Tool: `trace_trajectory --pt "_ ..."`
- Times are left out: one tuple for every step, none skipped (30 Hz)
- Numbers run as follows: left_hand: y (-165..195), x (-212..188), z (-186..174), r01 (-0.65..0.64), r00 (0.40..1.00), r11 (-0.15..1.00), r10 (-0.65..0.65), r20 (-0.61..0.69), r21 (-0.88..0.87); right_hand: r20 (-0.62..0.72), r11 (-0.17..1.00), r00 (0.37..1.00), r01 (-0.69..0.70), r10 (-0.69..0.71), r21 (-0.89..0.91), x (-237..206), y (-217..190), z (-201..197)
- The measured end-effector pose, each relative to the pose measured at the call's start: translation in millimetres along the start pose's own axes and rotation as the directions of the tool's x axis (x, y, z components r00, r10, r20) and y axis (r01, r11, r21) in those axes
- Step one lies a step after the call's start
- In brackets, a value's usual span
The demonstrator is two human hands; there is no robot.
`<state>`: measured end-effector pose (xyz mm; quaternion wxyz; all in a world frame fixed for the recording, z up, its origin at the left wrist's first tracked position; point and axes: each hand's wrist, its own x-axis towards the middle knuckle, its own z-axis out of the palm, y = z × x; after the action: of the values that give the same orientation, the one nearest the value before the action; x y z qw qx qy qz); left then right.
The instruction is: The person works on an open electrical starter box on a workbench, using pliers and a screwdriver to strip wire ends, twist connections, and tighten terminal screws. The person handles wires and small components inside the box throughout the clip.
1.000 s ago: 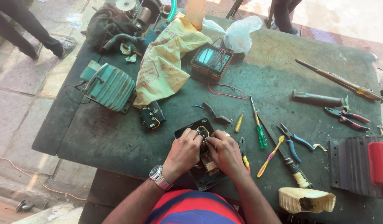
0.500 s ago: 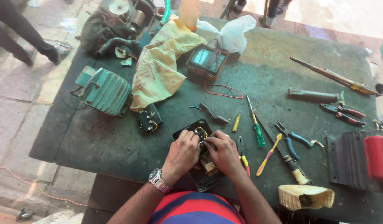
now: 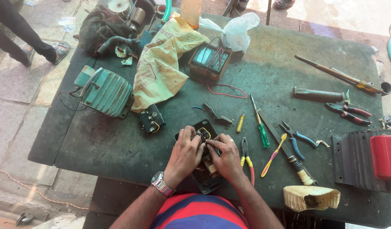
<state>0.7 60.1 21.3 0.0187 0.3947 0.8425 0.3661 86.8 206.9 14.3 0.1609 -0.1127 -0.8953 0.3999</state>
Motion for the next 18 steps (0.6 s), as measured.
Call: trace_trajectory --pt "1 0 0 -0.029 0.999 1.000 0.029 -0.035 -0.002 -0.002 1.000 1.000 -0.004 0.004 0.002 -1 0 0" --pt "2 -1 0 -0.008 0.999 1.000 0.008 -0.034 0.003 -0.003 1.000 1.000 -0.009 0.009 0.004 -2 -1 1" --pt "3 -1 0 0.012 0.999 1.000 -0.012 -0.034 0.007 -0.034 1.000 0.999 -0.005 0.005 0.004 -3 -1 2" --pt "3 0 1 0.028 0.999 1.000 -0.028 -0.034 0.012 -0.068 1.000 0.998 0.000 0.000 0.003 -3 -1 2" --pt "3 1 0 0.047 0.998 0.999 -0.047 -0.032 0.012 -0.103 1.000 0.995 0.006 -0.006 0.000 -4 -1 2" --pt "3 2 1 0.068 0.997 0.998 -0.068 -0.029 0.009 -0.124 0.999 0.992 -0.028 0.032 0.033 -4 -1 2" --pt "3 3 1 0.091 0.996 0.996 -0.090 -0.024 0.006 -0.142 0.996 0.987 -0.062 0.071 0.066 -4 -1 1" --pt "3 4 1 0.098 0.995 0.995 -0.098 -0.018 0.008 -0.161 0.990 0.981 -0.093 0.108 0.102 -3 0 0" --pt "2 6 1 0.107 0.994 0.994 -0.107 -0.009 0.011 -0.146 0.990 0.983 -0.100 0.113 0.099 -2 0 -1" --pt "2 5 2 0.118 0.993 0.993 -0.118 0.002 0.010 -0.129 0.990 0.984 -0.111 0.122 0.092 -3 0 -3" --pt "2 5 2 0.125 0.992 0.992 -0.125 0.004 0.010 -0.116 0.989 0.985 -0.118 0.127 0.086 -3 1 -5" --pt "2 6 3 0.128 0.992 0.992 -0.128 0.003 0.012 -0.124 0.989 0.985 -0.113 0.124 0.094 -2 1 -6" --pt "1 7 4 0.133 0.991 0.991 -0.133 0.003 0.015 -0.129 0.989 0.984 -0.108 0.121 0.103 -1 2 -7" --pt "2 6 4 0.147 0.989 0.989 -0.147 0.011 0.013 -0.132 0.988 0.984 -0.104 0.118 0.112 -2 2 -8" --pt "1 6 5 0.161 0.987 0.987 -0.161 0.016 0.014 -0.149 0.991 0.986 -0.062 0.080 0.122 -1 2 -9" --pt "2 6 5 0.175 0.984 0.985 -0.175 0.019 0.015 -0.166 0.991 0.985 -0.017 0.039 0.132 -2 2 -11" --pt "2 6 5 0.184 0.982 0.983 -0.185 0.024 0.016 -0.183 0.990 0.983 0.029 -0.003 0.139 -1 3 -13" --pt "3 6 4 0.192 0.981 0.981 -0.192 0.027 0.017 -0.179 0.992 0.984 0.012 0.012 0.128 -1 3 -16"
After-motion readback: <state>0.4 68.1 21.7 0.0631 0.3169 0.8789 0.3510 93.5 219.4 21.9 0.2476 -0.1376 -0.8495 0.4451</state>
